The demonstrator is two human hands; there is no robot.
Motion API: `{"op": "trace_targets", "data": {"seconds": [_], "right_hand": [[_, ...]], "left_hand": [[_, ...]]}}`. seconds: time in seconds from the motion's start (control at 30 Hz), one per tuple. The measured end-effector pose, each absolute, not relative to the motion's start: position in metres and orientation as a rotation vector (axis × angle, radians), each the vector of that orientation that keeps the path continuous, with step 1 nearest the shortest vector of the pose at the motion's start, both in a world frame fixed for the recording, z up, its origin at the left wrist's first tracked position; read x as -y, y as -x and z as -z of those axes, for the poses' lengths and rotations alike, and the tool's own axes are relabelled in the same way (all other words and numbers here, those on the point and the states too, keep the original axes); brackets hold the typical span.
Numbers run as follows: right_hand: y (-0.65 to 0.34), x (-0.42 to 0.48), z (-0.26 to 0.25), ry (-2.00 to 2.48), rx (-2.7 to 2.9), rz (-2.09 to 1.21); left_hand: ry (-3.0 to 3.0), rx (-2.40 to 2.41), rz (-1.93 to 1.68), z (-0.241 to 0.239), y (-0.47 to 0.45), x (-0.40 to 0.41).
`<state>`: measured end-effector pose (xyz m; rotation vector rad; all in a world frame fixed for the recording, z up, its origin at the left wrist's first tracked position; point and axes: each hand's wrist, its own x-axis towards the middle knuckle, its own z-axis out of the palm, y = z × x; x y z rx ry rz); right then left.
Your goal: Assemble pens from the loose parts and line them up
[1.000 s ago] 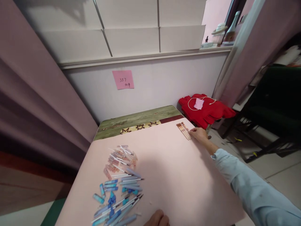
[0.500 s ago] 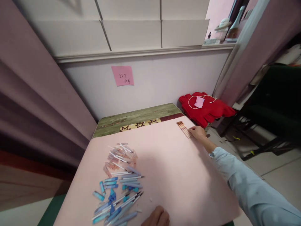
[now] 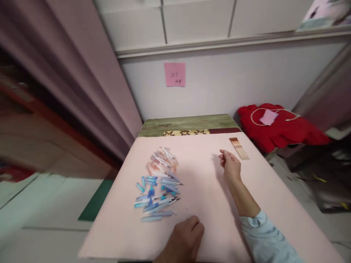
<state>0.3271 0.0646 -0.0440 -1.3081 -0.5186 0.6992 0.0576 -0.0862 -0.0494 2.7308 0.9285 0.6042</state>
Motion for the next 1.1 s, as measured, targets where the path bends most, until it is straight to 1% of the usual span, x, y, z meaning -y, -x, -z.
{"op": "trace_targets", "data": {"seconds": [0.1, 0.2, 0.53, 0.8, 1.1], "right_hand": [[-0.272, -0.049, 0.052, 1.247, 0.569, -0.819], [-0.247, -0.037, 0.060, 1.268, 0.651, -0.836], [-0.251, -0.029, 0.061, 1.452, 0.863, -0.812], [-0.250, -0.025, 0.067, 1.629, 1.336, -0.696], [-0.250, -0.026, 0.065, 1.689, 1.390, -0.607]], "left_hand": [[-2.732, -0.871, -0.483, 0.037, -0.057, 0.088], [-2.766, -0.876, -0.443, 0.034, -0.058, 0.090], [-2.852, -0.830, -0.390, 0.039, -0.060, 0.094], [-2.857, -0.818, -0.438, 0.041, -0.058, 0.096], [-2.888, -0.835, -0.439, 0.041, -0.060, 0.099]]}}
